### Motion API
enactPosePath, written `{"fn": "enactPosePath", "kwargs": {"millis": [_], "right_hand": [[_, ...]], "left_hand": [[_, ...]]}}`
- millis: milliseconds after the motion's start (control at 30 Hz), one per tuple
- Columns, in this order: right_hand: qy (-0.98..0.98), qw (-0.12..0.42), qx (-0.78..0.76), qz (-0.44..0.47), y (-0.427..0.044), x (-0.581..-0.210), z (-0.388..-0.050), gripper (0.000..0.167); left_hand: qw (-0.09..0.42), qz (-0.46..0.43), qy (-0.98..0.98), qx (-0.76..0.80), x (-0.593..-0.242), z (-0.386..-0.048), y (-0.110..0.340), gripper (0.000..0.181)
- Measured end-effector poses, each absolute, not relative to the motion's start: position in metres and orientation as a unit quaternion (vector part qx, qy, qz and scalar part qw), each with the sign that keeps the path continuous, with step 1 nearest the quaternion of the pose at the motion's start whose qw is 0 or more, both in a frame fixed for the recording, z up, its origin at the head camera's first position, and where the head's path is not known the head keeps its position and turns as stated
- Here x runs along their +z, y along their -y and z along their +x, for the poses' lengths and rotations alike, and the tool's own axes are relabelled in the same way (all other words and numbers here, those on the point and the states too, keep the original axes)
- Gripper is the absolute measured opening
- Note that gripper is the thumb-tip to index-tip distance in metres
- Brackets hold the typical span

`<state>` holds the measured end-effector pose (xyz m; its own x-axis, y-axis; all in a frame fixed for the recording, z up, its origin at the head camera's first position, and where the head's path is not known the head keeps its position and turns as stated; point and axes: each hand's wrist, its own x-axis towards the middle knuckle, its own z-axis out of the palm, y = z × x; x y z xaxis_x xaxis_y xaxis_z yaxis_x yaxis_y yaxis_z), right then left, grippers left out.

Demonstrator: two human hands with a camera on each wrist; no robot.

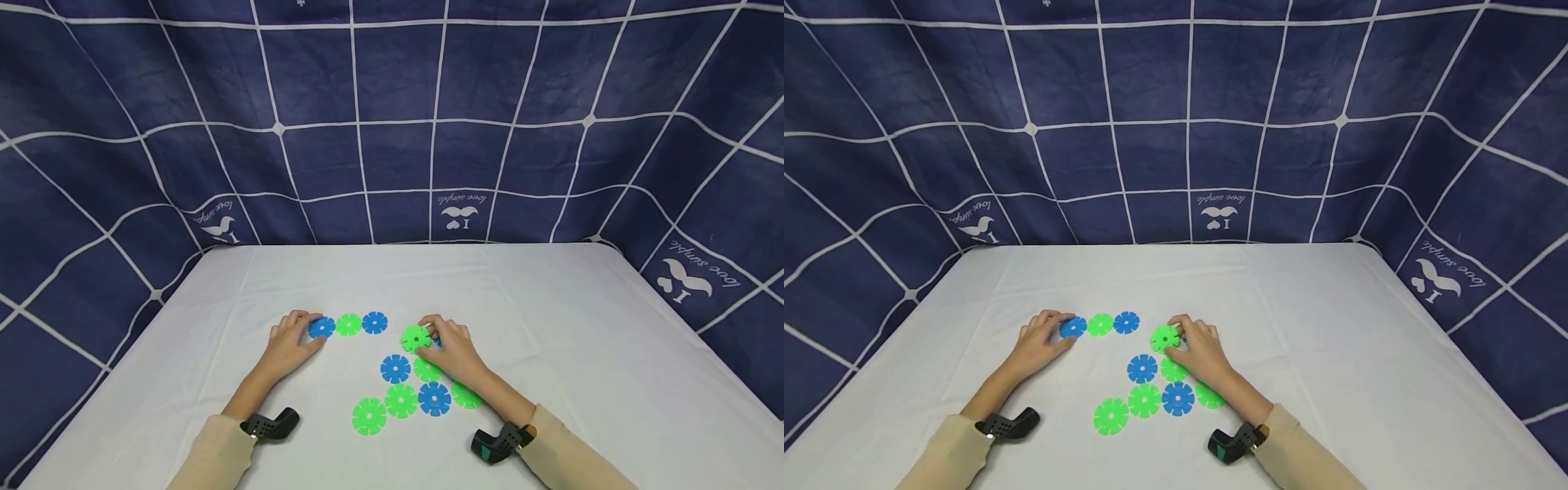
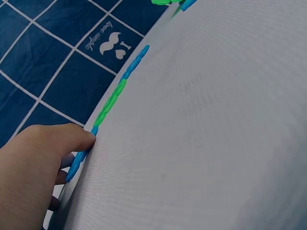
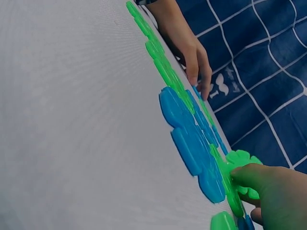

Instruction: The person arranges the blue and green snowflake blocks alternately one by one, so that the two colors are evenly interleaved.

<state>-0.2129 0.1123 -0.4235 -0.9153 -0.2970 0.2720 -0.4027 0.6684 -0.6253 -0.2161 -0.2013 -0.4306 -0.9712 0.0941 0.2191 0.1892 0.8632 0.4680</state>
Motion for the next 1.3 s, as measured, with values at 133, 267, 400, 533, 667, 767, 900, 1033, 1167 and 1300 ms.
{"fn": "enactPosePath", "kwargs": {"millis": [133, 267, 400, 533, 667, 767, 900, 1033, 1167, 1300], "right_hand": [[0.905, 0.079, 0.360, 0.214, -0.112, -0.425, -0.215, 0.043], [0.896, 0.074, 0.378, 0.220, -0.112, -0.426, -0.215, 0.038], [0.889, 0.069, 0.396, 0.219, -0.112, -0.425, -0.215, 0.036], [0.888, 0.064, 0.399, 0.221, -0.112, -0.424, -0.215, 0.035], [0.878, 0.045, 0.416, 0.234, -0.114, -0.423, -0.214, 0.035], [0.872, 0.023, 0.429, 0.235, -0.115, -0.422, -0.214, 0.033], [0.874, 0.008, 0.435, 0.217, -0.116, -0.422, -0.212, 0.026], [0.873, 0.005, 0.445, 0.200, -0.115, -0.421, -0.212, 0.024], [0.874, 0.009, 0.449, 0.186, -0.112, -0.418, -0.216, 0.025], [0.881, 0.009, 0.442, 0.172, -0.108, -0.417, -0.223, 0.025]], "left_hand": [[0.097, -0.074, 0.960, -0.251, -0.431, -0.216, 0.201, 0.051], [0.096, -0.074, 0.961, -0.248, -0.431, -0.216, 0.201, 0.051], [0.097, -0.076, 0.961, -0.249, -0.431, -0.217, 0.201, 0.050], [0.098, -0.075, 0.960, -0.250, -0.430, -0.217, 0.201, 0.050], [0.098, -0.074, 0.960, -0.252, -0.429, -0.216, 0.201, 0.051], [0.099, -0.075, 0.959, -0.255, -0.430, -0.215, 0.201, 0.051], [0.099, -0.079, 0.958, -0.259, -0.432, -0.214, 0.199, 0.050], [0.099, -0.084, 0.958, -0.255, -0.432, -0.214, 0.200, 0.050], [0.094, -0.083, 0.959, -0.255, -0.431, -0.214, 0.202, 0.050], [0.086, -0.079, 0.959, -0.257, -0.432, -0.216, 0.203, 0.051]]}}
